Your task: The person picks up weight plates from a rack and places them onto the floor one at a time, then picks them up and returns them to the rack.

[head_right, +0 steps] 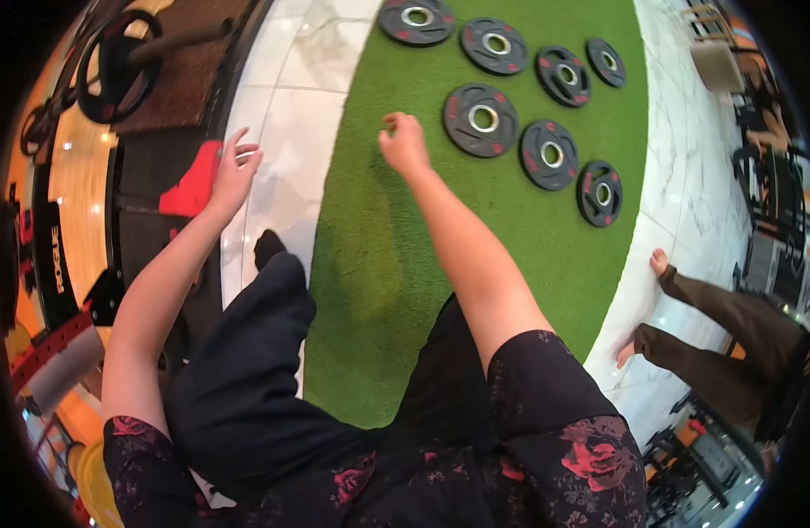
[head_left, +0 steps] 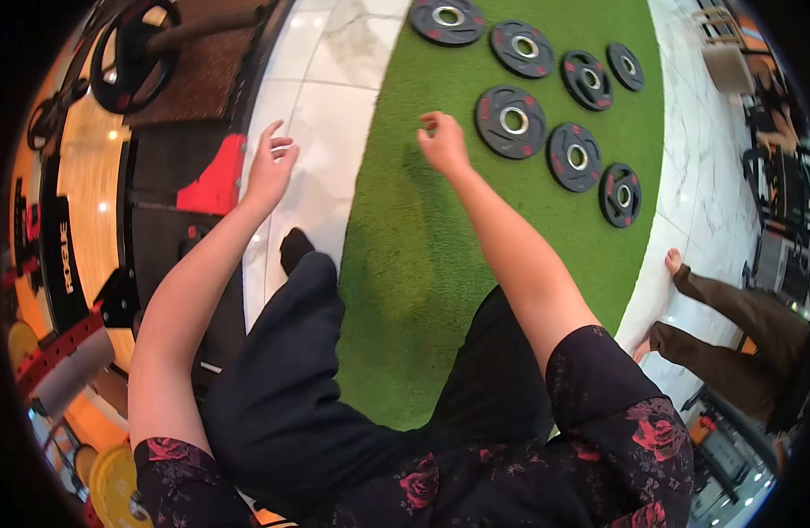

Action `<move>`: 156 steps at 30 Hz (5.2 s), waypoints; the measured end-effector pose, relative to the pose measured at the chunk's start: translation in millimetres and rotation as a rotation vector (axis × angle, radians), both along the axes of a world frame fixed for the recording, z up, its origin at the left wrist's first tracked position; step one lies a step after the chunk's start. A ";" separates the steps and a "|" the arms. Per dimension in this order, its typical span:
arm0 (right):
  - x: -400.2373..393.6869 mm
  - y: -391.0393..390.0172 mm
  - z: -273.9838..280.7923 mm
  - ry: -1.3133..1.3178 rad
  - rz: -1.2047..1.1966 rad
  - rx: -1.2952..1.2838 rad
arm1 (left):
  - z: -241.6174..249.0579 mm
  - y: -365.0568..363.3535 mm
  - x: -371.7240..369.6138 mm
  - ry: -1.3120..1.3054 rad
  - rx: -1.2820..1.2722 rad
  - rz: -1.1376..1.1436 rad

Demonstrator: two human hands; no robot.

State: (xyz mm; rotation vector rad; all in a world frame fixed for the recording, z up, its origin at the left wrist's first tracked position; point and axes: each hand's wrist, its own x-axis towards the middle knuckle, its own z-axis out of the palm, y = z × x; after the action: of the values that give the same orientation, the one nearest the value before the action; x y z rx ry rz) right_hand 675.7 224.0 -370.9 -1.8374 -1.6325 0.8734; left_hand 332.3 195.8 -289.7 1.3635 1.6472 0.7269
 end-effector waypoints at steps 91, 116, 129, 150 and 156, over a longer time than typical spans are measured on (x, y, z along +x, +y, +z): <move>-556.9 -117.4 15.0 -0.159 0.710 -0.181 | -107.4 -241.5 -324.5 -0.032 -0.447 1.198; -92.6 -33.0 113.0 -0.312 0.272 -0.094 | 83.4 -22.0 -36.2 -0.017 0.012 0.077; 301.2 -6.6 100.6 -0.415 -0.235 -0.233 | 21.5 23.5 370.5 -0.200 -0.178 -0.261; 424.0 9.2 -2.4 -0.471 -0.272 -0.447 | -115.4 23.1 593.6 -0.282 -0.677 0.258; 390.0 11.6 37.3 -0.476 -0.175 -0.379 | -69.6 17.4 549.5 -0.559 -0.755 0.323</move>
State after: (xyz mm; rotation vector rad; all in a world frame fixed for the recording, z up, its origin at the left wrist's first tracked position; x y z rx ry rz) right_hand 1065.7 235.6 -333.7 -2.5671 -1.6128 0.7415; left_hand 881.8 213.2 -359.3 0.3223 1.4563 0.5109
